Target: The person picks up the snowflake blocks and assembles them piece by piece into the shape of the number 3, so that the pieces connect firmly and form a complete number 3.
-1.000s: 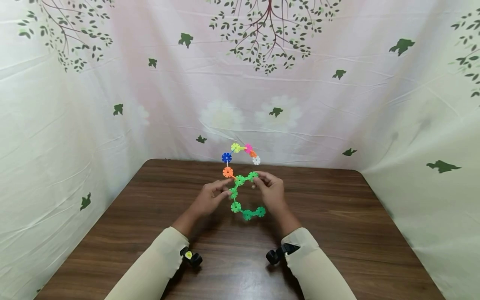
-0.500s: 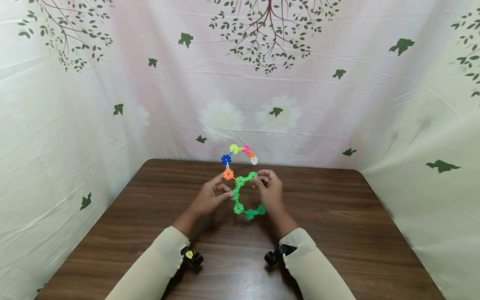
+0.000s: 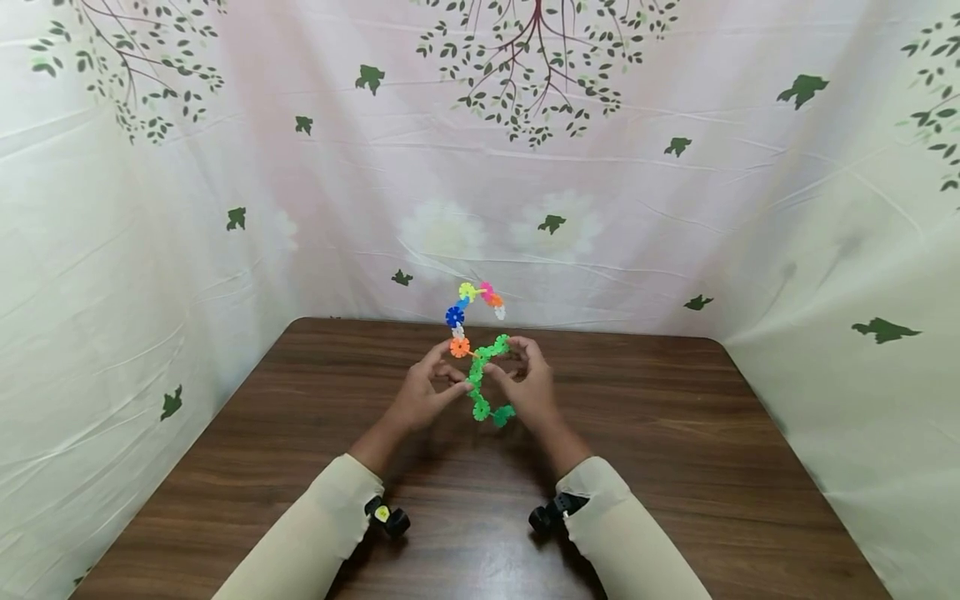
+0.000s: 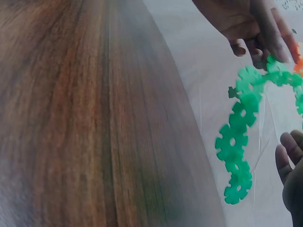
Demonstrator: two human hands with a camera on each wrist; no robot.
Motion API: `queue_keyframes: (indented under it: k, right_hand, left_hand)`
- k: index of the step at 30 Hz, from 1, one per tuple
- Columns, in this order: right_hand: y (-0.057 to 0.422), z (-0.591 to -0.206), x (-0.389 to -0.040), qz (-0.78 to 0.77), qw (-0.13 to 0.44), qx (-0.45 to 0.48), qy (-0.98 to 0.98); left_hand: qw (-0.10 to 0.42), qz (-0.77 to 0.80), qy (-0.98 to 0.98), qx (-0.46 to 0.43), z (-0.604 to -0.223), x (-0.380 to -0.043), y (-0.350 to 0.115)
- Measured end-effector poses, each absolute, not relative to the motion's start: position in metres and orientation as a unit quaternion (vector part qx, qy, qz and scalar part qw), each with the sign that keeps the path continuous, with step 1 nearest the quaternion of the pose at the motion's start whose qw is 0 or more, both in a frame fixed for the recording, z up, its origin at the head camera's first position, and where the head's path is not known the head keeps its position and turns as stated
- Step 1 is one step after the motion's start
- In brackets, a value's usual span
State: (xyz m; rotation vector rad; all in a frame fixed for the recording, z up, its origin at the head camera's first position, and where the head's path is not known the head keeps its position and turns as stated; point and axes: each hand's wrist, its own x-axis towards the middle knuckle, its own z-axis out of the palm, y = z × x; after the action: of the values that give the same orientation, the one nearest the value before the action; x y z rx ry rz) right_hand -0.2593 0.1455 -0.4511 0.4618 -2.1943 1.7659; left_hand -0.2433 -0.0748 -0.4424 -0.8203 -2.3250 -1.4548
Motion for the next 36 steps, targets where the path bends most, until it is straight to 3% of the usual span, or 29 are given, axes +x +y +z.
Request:
queue_keyframes:
  k: [13,20,27,36]
  right_hand:
    - [0.138,-0.445,-0.256,0.569,0.133,0.128,-0.801]
    - [0.137,-0.446,-0.256,0.58,0.127,0.11,-0.797]
    - [0.142,-0.449,-0.263,0.605,0.101,0.138,-0.777]
    - [0.148,-0.446,-0.263,0.651,0.039,0.161,-0.741]
  left_hand:
    - [0.223,-0.419,-0.831,-0.29,-0.441,-0.236,-0.06]
    - [0.204,-0.417,-0.839,-0.285,-0.439,-0.23,-0.058]
    - [0.211,-0.475,-0.782,-0.344,-0.447,-0.243,-0.071]
    - [0.134,-0.519,-0.794,-0.288,-0.451,-0.249,-0.074]
